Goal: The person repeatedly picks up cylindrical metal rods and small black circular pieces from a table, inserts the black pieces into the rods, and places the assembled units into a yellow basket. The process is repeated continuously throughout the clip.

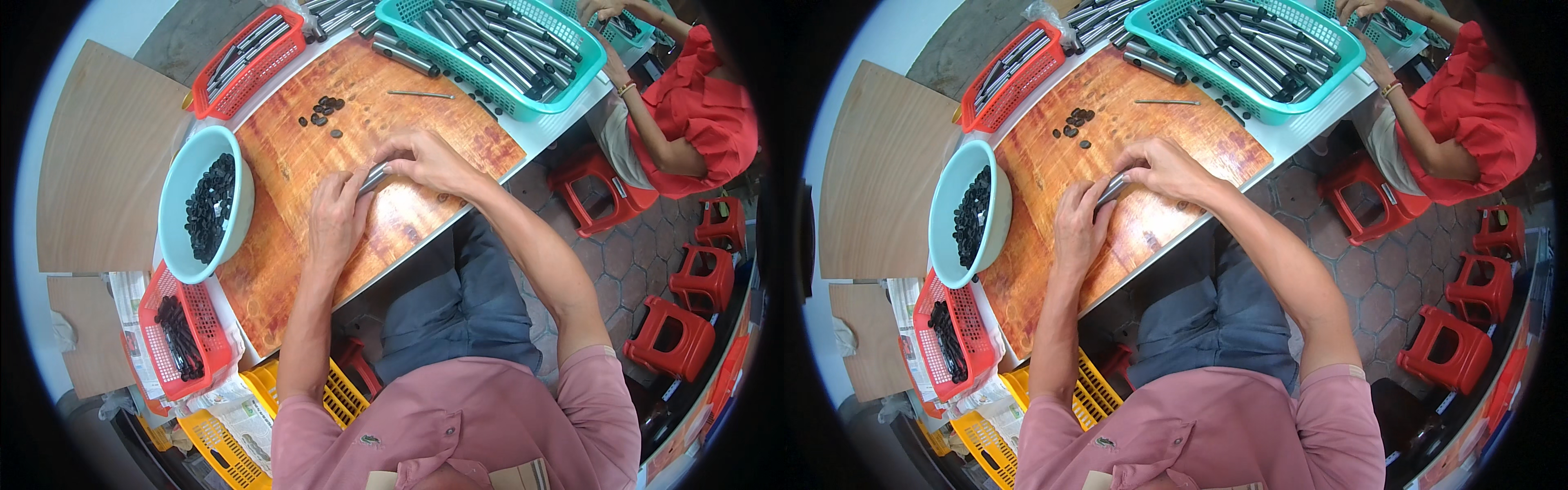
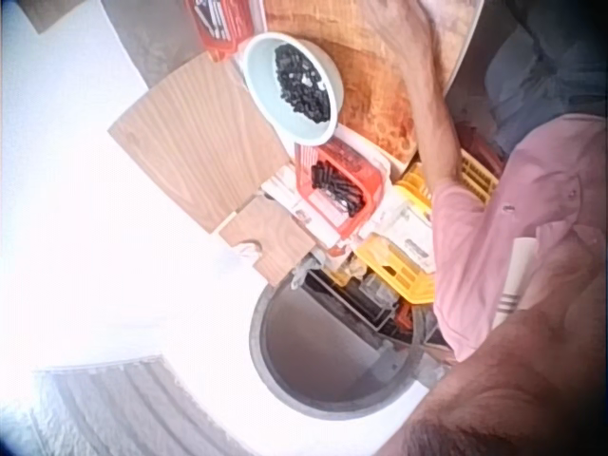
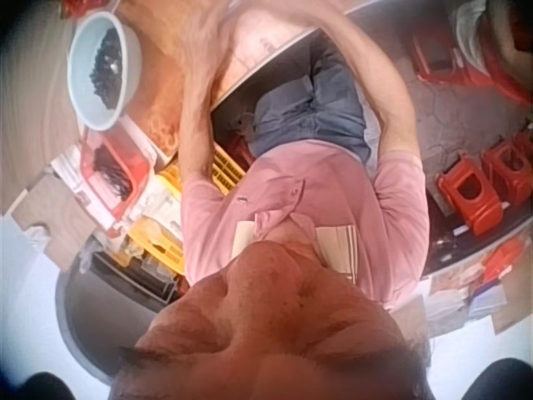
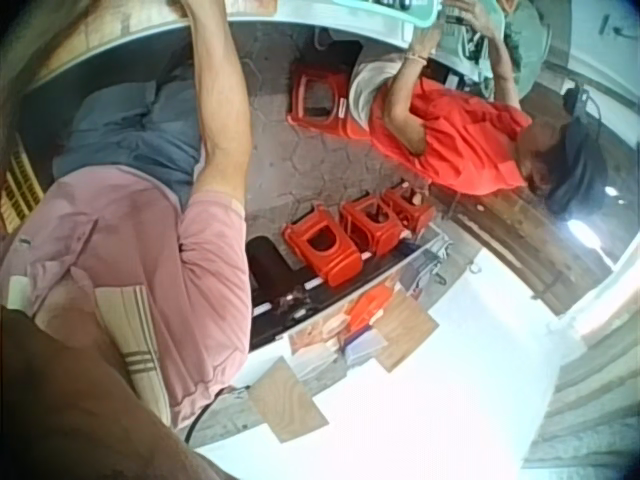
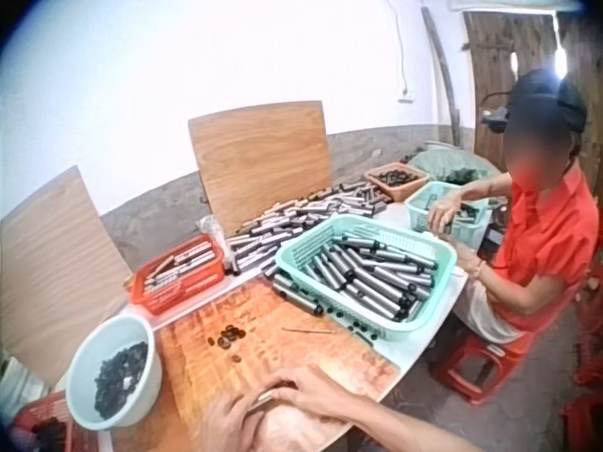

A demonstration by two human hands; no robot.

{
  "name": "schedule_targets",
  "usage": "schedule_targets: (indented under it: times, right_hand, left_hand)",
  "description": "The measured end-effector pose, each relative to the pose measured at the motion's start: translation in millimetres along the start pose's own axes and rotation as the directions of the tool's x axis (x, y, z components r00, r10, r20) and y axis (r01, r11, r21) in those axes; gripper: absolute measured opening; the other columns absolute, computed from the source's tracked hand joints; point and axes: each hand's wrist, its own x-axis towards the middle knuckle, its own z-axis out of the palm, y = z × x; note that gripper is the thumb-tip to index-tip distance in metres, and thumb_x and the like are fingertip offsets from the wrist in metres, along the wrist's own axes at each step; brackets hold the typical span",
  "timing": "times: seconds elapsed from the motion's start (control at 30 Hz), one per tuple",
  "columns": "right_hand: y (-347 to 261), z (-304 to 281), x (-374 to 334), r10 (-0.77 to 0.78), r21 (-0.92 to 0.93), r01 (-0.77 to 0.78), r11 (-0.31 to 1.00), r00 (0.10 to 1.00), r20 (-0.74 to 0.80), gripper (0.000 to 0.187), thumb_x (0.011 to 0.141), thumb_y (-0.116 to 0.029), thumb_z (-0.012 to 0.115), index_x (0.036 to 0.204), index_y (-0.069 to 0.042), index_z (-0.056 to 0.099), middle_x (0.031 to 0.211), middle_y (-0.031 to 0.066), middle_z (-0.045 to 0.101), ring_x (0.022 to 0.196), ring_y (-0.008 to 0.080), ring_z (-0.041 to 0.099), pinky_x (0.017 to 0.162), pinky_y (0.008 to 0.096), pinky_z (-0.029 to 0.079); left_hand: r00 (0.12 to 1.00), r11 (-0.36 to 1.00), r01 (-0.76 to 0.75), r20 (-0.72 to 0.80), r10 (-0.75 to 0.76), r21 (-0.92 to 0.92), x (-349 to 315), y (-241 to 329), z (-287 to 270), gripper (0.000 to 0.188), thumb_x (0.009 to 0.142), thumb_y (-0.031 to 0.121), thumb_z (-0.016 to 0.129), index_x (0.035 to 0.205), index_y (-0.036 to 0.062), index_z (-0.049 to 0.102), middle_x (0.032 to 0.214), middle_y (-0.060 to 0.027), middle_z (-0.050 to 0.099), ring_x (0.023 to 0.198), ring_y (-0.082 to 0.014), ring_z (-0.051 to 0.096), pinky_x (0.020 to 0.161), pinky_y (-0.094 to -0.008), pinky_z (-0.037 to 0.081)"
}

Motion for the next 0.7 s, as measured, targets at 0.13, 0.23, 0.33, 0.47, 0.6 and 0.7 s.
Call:
schedule_targets:
  times: [0.13,0.23,0.33,0.47,0.6,0.7]
  right_hand:
    - [-3,-2,-3,0.04,0.004,-0.04,0.999,0.999,0.025,0.024,0.09,-0.007,0.07,0.113,0.0,0.075,0.107,0.018,0.074,0.099,0.0297,0.072,0.088,0.0393,0.055]
    - [-5,-5,-4,0.055,0.019,-0.056,0.998,0.997,0.046,0.025,0.09,-0.009,0.071,0.112,0.001,0.075,0.105,0.0176,0.075,0.096,0.0284,0.072,0.086,0.0389,0.055]
    - [-9,-8,6,0.084,-0.046,-0.08,0.996,0.993,0.078,0.025,0.089,-0.016,0.071,0.107,0.001,0.076,0.104,0.0194,0.074,0.094,0.0311,0.072,0.083,0.0414,0.056]
    - [-25,10,41,0.288,-0.245,-0.276,0.929,0.958,0.013,0.027,0.089,-0.023,0.07,0.098,0.001,0.075,0.105,0.021,0.072,0.094,0.0347,0.07,0.085,0.0434,0.054]
    - [-15,43,67,0.033,-0.484,-0.114,0.868,0.984,-0.174,0.027,0.091,-0.024,0.07,0.091,0.002,0.07,0.098,0.0251,0.067,0.096,0.0445,0.066,0.085,0.0524,0.051]
    - [-5,58,67,-0.135,-0.556,-0.038,0.83,0.954,-0.268,0.026,0.092,-0.022,0.068,0.094,0.004,0.067,0.097,0.0253,0.065,0.097,0.0438,0.064,0.086,0.0537,0.05]
  left_hand:
    - [0.99,0.982,0.116,0.096,-0.103,-0.146,3,-1,-11,0.036,0.09,0.01,0.077,0.125,0.0032,0.071,0.107,-0.0174,0.068,0.095,-0.0355,0.067,0.084,-0.0427,0.055]
    - [0.97,0.968,0.178,0.199,-0.142,-0.177,7,-8,-21,0.031,0.092,0.011,0.076,0.121,0.002,0.073,0.105,-0.0179,0.07,0.093,-0.0353,0.069,0.083,-0.0419,0.055]
    - [0.972,0.978,0.163,0.192,-0.137,-0.128,10,-1,-25,0.029,0.092,0.013,0.076,0.119,0.0015,0.074,0.099,-0.017,0.069,0.09,-0.0348,0.068,0.079,-0.0415,0.055]
    - [0.984,0.992,0.094,0.162,-0.08,-0.081,8,-7,-19,0.028,0.09,0.014,0.077,0.116,0.0033,0.073,0.094,-0.0159,0.066,0.085,-0.0349,0.067,0.074,-0.0436,0.055]
    - [0.982,0.991,0.096,0.173,-0.078,-0.098,11,-8,-20,0.029,0.088,0.014,0.079,0.114,0.0032,0.073,0.093,-0.0156,0.066,0.084,-0.0347,0.067,0.072,-0.0434,0.054]
    - [0.982,0.988,0.097,0.175,-0.075,-0.118,12,-9,-19,0.03,0.087,0.014,0.08,0.114,0.0029,0.073,0.092,-0.0153,0.066,0.083,-0.0342,0.067,0.071,-0.0431,0.054]
